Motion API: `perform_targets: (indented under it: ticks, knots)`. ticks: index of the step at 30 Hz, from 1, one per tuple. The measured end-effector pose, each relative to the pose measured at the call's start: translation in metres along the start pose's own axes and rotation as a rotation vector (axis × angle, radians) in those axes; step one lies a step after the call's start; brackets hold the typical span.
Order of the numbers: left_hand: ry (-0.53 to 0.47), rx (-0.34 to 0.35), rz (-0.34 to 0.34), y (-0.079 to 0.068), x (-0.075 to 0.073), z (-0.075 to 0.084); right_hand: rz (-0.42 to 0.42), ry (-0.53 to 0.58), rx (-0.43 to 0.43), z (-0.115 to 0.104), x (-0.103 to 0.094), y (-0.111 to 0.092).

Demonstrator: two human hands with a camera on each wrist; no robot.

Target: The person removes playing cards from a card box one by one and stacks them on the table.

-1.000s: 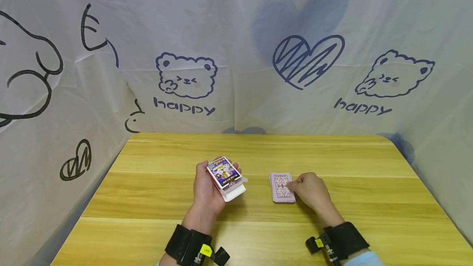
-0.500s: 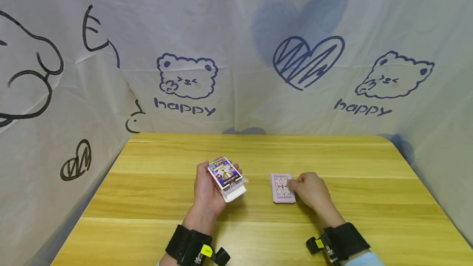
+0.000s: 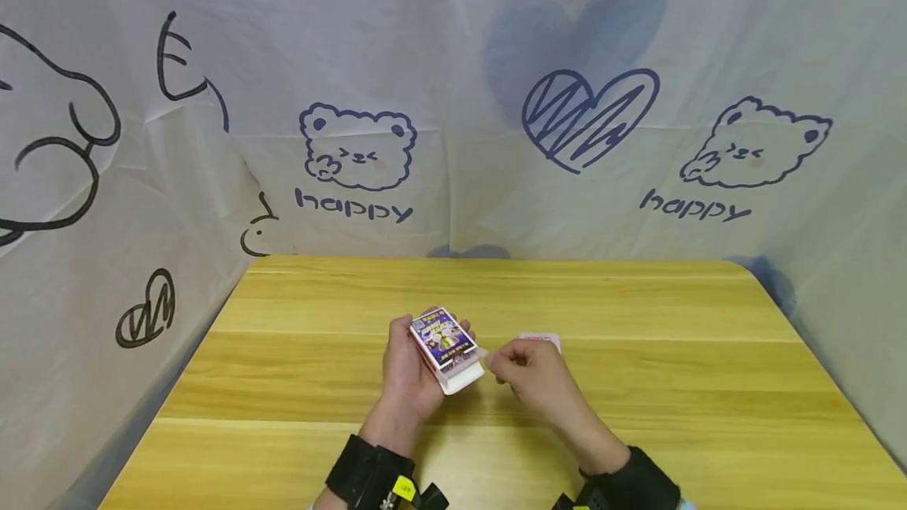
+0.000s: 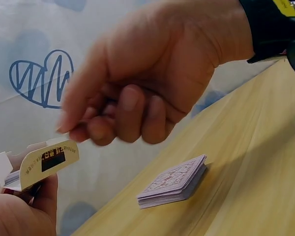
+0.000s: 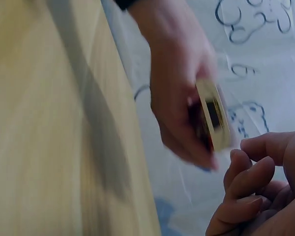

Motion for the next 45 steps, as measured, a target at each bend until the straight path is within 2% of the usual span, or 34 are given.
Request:
perform_targets:
  ticks: [4,14,20,28,37,45]
  knots:
    - [0.008,-0.011,-0.02,-0.001,0.001,-0.003,-0.028,0.017,0.022,-0.001,0.013,-0.004]
    - [0.041,-0.032,-0.048,-0.004,0.004,-0.01,0.015,0.104,0.131,0.009,0.018,-0.004]
    - [0.048,-0.017,-0.04,-0.004,0.004,-0.012,0.063,0.131,0.132,0.009,0.021,-0.005]
    - [0.045,-0.001,-0.038,-0.002,0.003,-0.01,0.022,0.326,0.187,0.01,0.024,-0.004]
    - [0.055,-0.003,-0.043,-0.001,0.003,-0.006,-0.054,0.309,0.211,0.008,0.023,-0.006]
    - [0.056,-0.027,-0.056,-0.002,0.003,-0.012,-0.009,0.262,0.193,0.011,0.02,-0.005]
Point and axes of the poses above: each hand's wrist, its own y-axis towards the middle knuckle, its own x-axis out of the palm, z = x × y, the point moved 4 cm from there along y, towards the middle knuckle, and after that the axes turned 6 degrees about x, right-handed, at the moved point
